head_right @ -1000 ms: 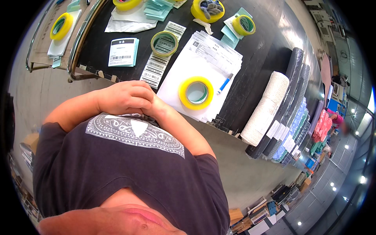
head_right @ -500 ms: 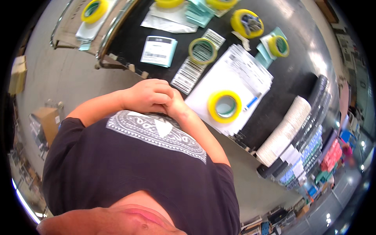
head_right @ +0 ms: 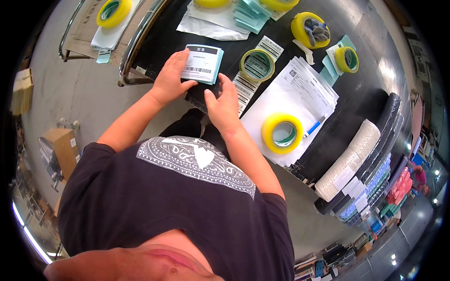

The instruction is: The person sorts through shipping labels and documents, then selects a rolled item from a table. They place the item into a black plastic mailer, seal it, and affix a shipping label to the package.

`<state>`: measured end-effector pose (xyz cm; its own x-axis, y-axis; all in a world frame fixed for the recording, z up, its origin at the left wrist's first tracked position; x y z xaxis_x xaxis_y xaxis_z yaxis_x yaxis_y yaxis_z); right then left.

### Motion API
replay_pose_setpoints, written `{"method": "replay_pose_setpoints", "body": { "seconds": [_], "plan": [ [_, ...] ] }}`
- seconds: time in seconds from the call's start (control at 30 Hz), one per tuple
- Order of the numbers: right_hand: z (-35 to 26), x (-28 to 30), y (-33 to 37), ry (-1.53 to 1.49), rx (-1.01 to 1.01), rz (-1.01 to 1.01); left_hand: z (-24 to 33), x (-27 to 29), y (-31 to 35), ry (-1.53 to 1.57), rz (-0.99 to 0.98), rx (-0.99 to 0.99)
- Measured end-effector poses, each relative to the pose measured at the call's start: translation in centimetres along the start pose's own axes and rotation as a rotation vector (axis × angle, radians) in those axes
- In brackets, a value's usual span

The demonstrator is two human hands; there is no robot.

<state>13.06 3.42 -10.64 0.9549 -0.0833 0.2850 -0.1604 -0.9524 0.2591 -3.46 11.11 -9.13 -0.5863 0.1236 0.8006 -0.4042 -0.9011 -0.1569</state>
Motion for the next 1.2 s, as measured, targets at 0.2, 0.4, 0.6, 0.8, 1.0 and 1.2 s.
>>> {"method": "replay_pose_setpoints", "body": {
  "seconds": [0.2, 0.4, 0.6, 0.8, 1.0, 1.2],
  "plan": [
    [-0.2, -1.5, -0.7, 0.133, 0.146, -0.017, -1.5, -0.4, -0.1, 0.037, -0.066, -0.052],
    [-0.8, -0.8, -0.6, 0.12, 0.16, 0.047, -3.0, 0.5, -0.4, 0.405, -0.125, 0.06],
    [-0.2, -0.9, -0.9, 0.178, 0.151, 0.042, -6.1, -0.1, 1.3, 0.917, -0.011, 0.433],
    [-0.5, -2.0, -1.7, 0.003, 0.087, 0.018, -7.3, -0.6, 2.2, 1.334, 0.094, 0.754],
    [-3.5, -2.3, -0.6, 0.351, 0.35, 0.153, -4.9, 3.7, 1.6, 1.015, 0.176, 0.409],
    [-5.2, 1.3, 2.9, -0.798, 0.066, -0.009, 5.2, 6.7, 0.4, 0.28, 0.162, -0.426]
  ]
}}
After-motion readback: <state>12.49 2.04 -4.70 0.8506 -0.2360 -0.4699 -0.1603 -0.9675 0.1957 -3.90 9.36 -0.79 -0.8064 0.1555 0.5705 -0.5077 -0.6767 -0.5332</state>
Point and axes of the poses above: each hand's wrist, its own y-axis away from the middle knuckle, its own x-axis out of the back of the hand, z = x × y, the point moved 7 cm from there along -y, towards the middle knuckle, and after that the axes turned 1 degree about x, right-handed, at the moved point
